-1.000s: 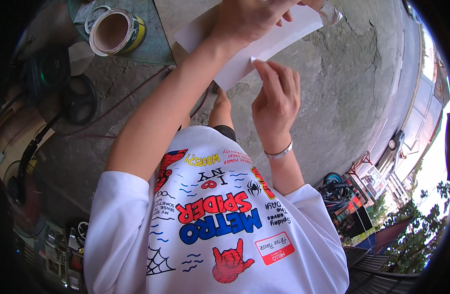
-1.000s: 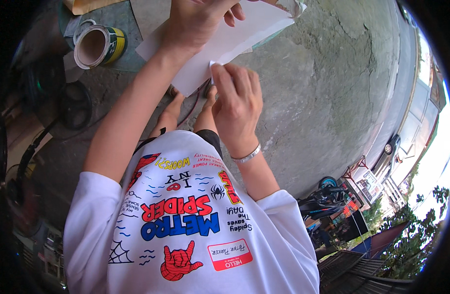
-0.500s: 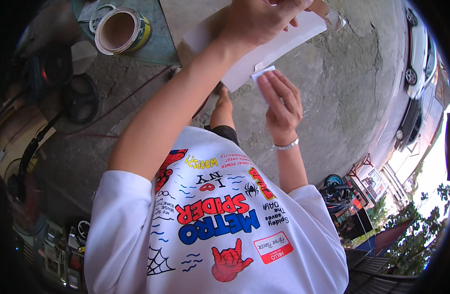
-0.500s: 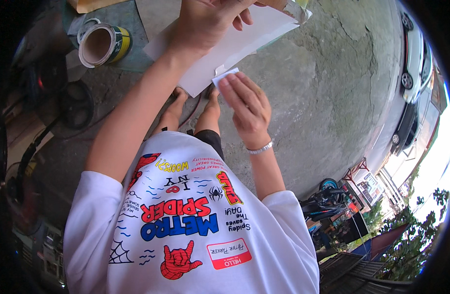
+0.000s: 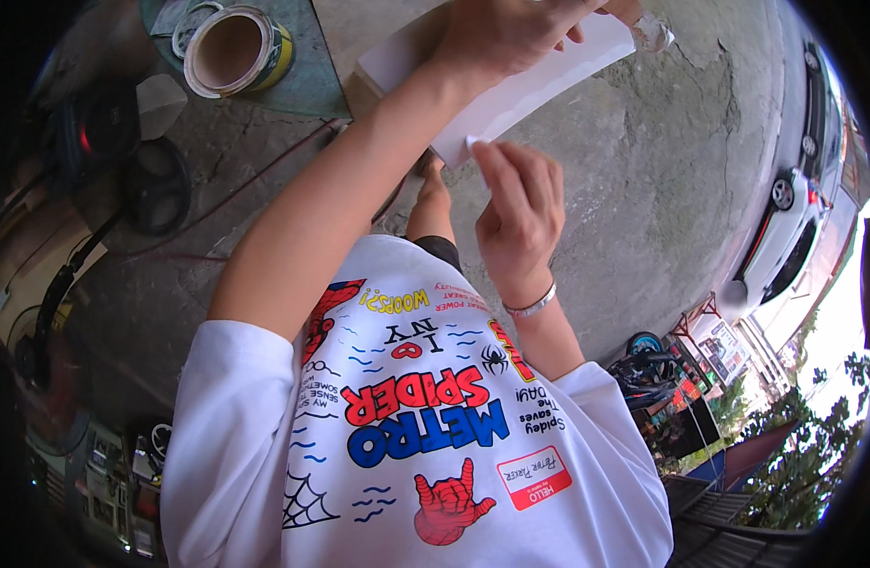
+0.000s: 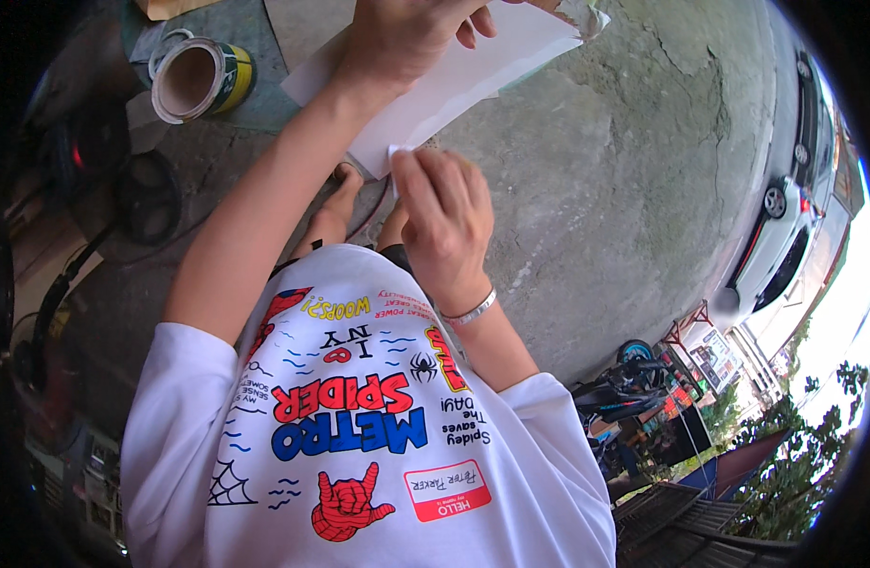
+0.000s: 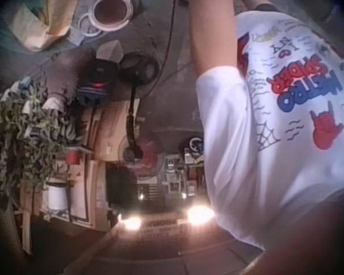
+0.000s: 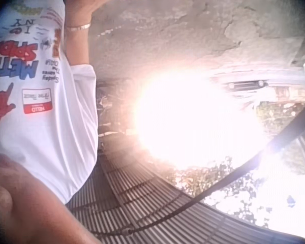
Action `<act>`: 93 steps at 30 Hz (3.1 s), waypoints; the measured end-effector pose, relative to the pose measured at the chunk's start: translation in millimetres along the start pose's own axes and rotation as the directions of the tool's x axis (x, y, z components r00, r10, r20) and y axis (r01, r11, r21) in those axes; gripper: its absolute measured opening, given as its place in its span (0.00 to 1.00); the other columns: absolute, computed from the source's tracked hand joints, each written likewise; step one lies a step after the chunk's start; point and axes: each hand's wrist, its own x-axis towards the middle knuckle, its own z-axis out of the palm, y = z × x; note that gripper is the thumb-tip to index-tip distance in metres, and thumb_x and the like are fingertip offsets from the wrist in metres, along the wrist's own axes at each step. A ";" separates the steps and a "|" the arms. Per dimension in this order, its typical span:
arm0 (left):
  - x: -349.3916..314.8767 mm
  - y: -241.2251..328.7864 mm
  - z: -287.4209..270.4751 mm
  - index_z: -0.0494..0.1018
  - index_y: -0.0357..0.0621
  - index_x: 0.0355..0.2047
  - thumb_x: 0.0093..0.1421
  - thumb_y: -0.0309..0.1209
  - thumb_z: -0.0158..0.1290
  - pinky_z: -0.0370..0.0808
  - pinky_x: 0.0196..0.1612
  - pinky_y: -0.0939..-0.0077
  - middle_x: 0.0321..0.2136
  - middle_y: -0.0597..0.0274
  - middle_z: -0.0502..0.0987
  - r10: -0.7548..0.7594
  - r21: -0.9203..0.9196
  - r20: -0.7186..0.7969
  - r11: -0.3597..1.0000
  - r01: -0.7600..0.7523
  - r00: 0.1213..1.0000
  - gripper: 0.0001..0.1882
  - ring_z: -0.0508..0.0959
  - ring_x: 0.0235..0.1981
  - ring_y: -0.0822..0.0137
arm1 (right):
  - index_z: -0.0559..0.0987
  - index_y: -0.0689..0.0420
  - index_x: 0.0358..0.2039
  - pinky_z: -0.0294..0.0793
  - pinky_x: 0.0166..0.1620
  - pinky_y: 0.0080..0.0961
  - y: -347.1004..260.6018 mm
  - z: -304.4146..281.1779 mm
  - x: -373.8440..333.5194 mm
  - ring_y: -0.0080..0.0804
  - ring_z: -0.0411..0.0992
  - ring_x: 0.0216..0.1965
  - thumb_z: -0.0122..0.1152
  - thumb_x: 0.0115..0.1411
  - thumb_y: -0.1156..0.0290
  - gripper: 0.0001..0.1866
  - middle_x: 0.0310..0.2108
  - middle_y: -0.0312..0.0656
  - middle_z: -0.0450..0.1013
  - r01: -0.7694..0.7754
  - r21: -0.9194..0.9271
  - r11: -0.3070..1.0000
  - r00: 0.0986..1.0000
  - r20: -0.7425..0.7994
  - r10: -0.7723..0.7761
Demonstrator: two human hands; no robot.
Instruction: The person applies adhesive from a small container onto a white rectangular object using a wooden stick. They then press small white paper pieces onto the adhesive-coated surface, repeating the process multiple times.
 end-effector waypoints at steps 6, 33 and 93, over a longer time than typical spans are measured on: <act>-1.4 4.4 1.5 0.80 0.36 0.33 0.68 0.35 0.60 0.73 0.23 0.82 0.24 0.65 0.81 -0.021 0.004 0.000 1.000 0.021 1.000 0.13 0.78 0.21 0.78 | 0.87 0.57 0.47 0.80 0.46 0.33 28.8 -0.9 -16.2 0.42 0.80 0.51 0.71 0.51 0.77 0.20 0.48 0.41 0.81 0.138 0.002 0.990 0.985 -0.106 -0.137; -2.1 2.9 0.0 0.80 0.37 0.31 0.68 0.37 0.60 0.73 0.22 0.81 0.23 0.65 0.80 -0.015 0.009 0.008 1.000 0.015 1.000 0.15 0.78 0.21 0.77 | 0.86 0.58 0.47 0.77 0.49 0.35 -0.4 -6.7 -24.0 0.42 0.79 0.51 0.67 0.48 0.80 0.22 0.48 0.43 0.79 0.099 0.027 0.995 0.995 -0.007 -0.099; -13.6 5.0 -10.6 0.80 0.36 0.32 0.68 0.37 0.60 0.74 0.22 0.81 0.23 0.64 0.80 0.038 0.040 0.033 0.998 -0.039 0.999 0.15 0.78 0.21 0.76 | 0.85 0.56 0.48 0.75 0.46 0.33 -17.4 -4.7 -39.2 0.36 0.77 0.49 0.65 0.50 0.76 0.22 0.45 0.38 0.77 0.213 0.056 0.975 0.977 0.005 -0.213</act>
